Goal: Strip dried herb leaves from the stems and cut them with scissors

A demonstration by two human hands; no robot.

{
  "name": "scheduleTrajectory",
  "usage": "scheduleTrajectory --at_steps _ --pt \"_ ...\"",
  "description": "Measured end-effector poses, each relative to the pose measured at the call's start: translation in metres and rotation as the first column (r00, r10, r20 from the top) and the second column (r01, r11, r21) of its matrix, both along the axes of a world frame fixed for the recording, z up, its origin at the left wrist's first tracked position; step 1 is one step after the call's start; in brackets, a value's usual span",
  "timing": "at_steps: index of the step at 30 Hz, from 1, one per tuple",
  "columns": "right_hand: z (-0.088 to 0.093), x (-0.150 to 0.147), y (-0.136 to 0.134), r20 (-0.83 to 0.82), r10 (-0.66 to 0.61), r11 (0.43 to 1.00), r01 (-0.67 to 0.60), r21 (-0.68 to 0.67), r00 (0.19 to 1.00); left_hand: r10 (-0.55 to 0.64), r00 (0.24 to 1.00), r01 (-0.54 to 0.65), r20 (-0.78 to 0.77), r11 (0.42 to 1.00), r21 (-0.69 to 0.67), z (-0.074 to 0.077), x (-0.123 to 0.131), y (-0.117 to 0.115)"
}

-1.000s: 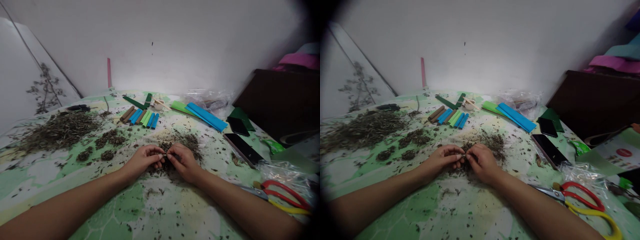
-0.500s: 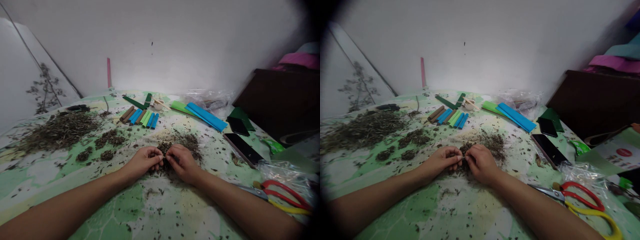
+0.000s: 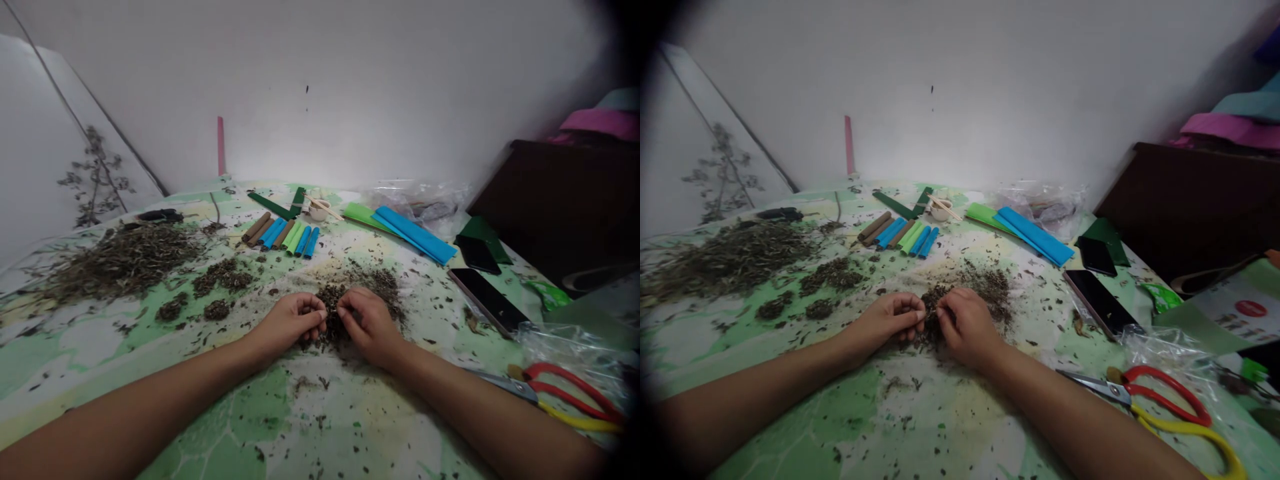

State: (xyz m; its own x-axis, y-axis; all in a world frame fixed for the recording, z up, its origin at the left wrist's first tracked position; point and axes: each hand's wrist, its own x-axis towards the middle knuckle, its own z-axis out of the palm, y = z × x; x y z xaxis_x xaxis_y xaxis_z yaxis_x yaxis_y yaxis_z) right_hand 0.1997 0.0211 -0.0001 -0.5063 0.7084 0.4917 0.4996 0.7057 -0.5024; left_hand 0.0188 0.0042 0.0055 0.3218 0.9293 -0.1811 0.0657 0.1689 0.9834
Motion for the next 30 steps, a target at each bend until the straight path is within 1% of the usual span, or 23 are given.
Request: scheduleTrajectory --at_steps 3,5,8,10,15,18,20,22,24,26,28,30 --pt "0.000 0.001 0.002 -0.036 -0.059 0.998 0.059 -0.014 0.998 0.000 1.000 0.000 0.013 1.000 -0.002 -0.001 -0.001 0.001" --pt "0.000 0.000 0.002 -0.036 -0.018 1.000 0.018 -0.011 0.999 -0.002 1.000 0.002 0.025 1.000 -0.001 0.000 -0.001 0.001" --pt "0.000 -0.001 0.000 -0.033 0.085 0.996 -0.084 0.022 0.996 0.004 0.999 -0.003 0.049 1.000 -0.006 0.002 -0.001 0.001" --pt "-0.001 -0.001 0.000 -0.042 0.120 0.992 -0.118 0.050 0.992 0.002 0.999 -0.002 0.048 1.000 -0.010 0.003 -0.001 0.000" --pt "-0.003 -0.002 0.001 -0.062 0.136 0.988 -0.132 0.076 0.989 -0.014 1.000 0.014 0.008 1.000 0.006 0.001 -0.001 0.000" --pt "-0.003 -0.002 0.001 -0.058 0.139 0.986 -0.134 0.095 0.989 -0.028 1.000 0.027 0.009 0.999 0.017 0.000 -0.001 0.000" --pt "-0.002 -0.003 0.000 -0.022 0.131 0.985 -0.128 0.119 0.991 -0.043 0.999 0.043 0.010 0.999 0.023 0.000 -0.001 0.000" --pt "-0.001 -0.004 -0.001 0.104 0.108 0.977 -0.125 0.172 0.989 -0.060 0.998 0.059 0.006 0.998 0.036 0.001 -0.001 0.000" --pt "0.001 -0.006 -0.001 0.297 0.066 0.951 -0.150 0.269 0.953 -0.066 0.998 0.065 0.000 0.997 0.050 0.000 -0.001 0.000" --pt "0.005 -0.006 -0.001 0.461 0.010 0.903 -0.206 0.377 0.887 -0.070 0.997 0.069 0.011 0.996 0.056 -0.001 -0.001 0.000" --pt "0.015 -0.006 0.001 0.534 -0.035 0.845 -0.261 0.467 0.845 -0.074 0.997 0.071 0.036 0.995 0.066 -0.003 -0.001 0.001" --pt "0.034 -0.010 0.002 0.522 -0.051 0.782 -0.291 0.552 0.852 -0.073 0.995 0.067 0.062 0.994 0.083 -0.004 -0.001 0.002"
